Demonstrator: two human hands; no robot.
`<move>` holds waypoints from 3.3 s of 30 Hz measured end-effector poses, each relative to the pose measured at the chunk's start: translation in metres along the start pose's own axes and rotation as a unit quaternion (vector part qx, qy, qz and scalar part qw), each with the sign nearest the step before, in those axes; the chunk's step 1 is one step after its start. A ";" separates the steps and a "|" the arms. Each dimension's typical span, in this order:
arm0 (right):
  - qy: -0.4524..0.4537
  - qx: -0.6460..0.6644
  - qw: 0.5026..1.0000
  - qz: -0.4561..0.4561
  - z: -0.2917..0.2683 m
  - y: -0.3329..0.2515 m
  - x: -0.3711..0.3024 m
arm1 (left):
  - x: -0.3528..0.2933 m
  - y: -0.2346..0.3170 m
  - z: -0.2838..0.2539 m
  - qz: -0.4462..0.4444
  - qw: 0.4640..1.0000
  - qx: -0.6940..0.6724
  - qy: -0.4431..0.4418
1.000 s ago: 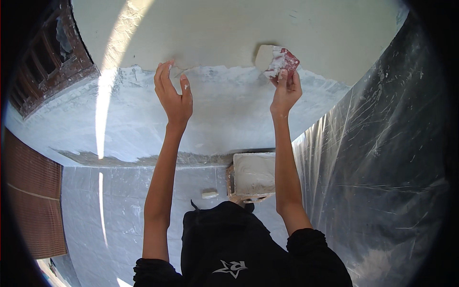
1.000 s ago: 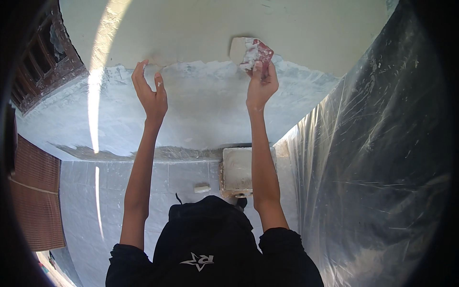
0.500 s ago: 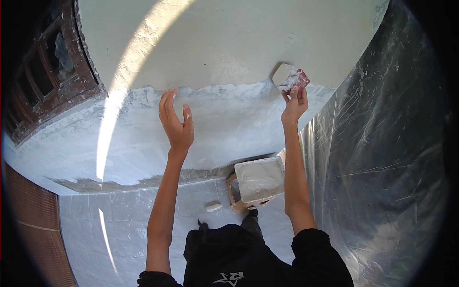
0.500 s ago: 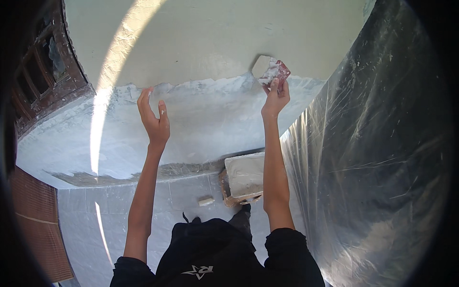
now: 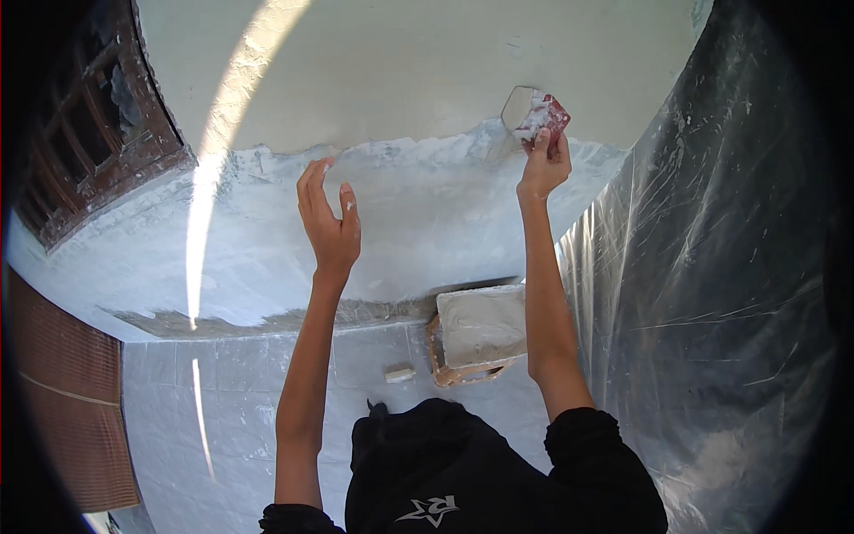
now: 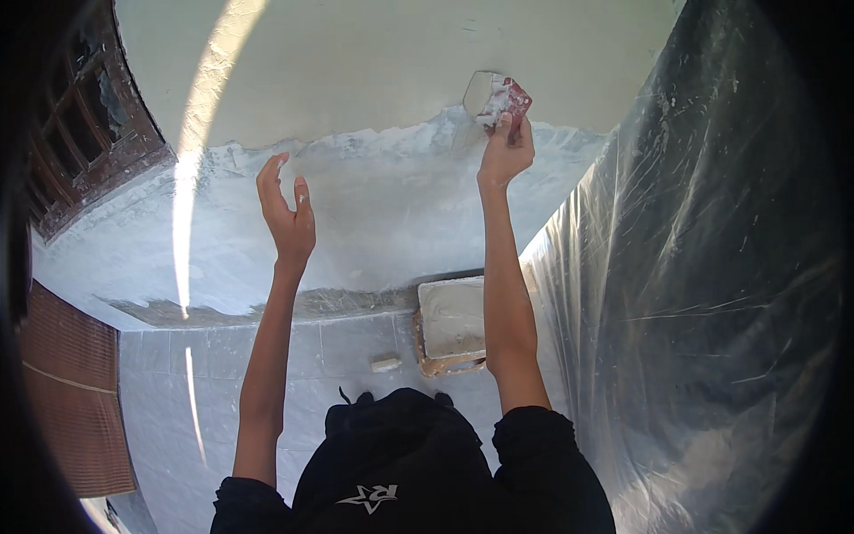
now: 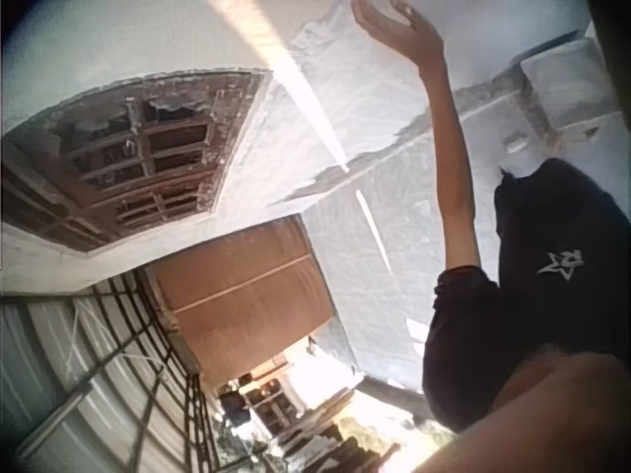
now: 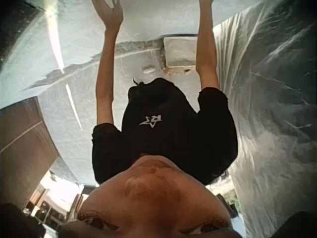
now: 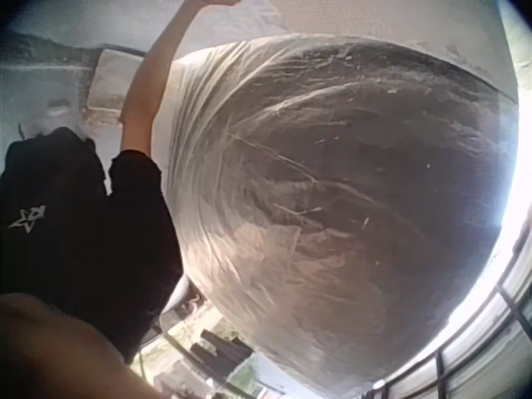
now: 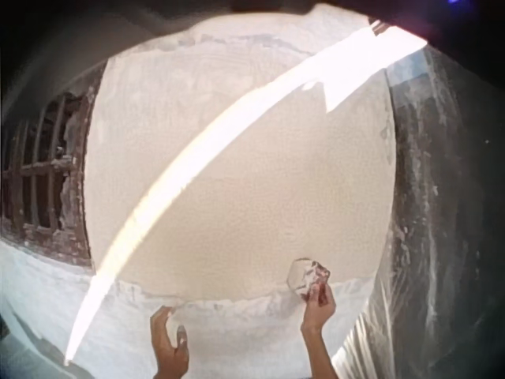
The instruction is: The person applies wall filler to a damaged area of an exterior wall using a spatula and a putty tray.
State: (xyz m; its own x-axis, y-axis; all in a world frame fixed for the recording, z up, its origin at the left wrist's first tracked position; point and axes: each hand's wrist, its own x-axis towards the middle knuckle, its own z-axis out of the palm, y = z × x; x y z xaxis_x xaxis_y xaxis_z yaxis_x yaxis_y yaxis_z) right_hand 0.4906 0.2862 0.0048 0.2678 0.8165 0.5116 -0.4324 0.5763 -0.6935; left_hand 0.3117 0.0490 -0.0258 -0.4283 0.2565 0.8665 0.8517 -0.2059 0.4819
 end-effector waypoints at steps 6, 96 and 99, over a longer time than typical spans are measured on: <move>-0.194 0.032 0.980 -0.021 0.032 0.014 -0.040 | -0.018 0.051 0.029 -0.001 1.000 0.022 -0.001; -0.553 -0.444 0.688 0.155 -0.534 0.186 -0.191 | -0.600 0.080 0.211 -0.452 0.756 0.300 -0.366; -0.556 -0.442 0.688 0.147 -0.535 0.189 -0.190 | -0.600 0.081 0.212 -0.459 0.754 0.299 -0.362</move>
State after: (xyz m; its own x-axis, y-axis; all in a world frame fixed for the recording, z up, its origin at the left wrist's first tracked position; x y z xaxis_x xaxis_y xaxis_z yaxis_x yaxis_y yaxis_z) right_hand 0.8187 0.2591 -0.4952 -0.7570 0.6533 0.0140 0.4969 0.5894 -0.6369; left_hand 0.7015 0.0786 -0.5348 -0.8274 0.5249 -0.1999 0.3734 0.7799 0.5024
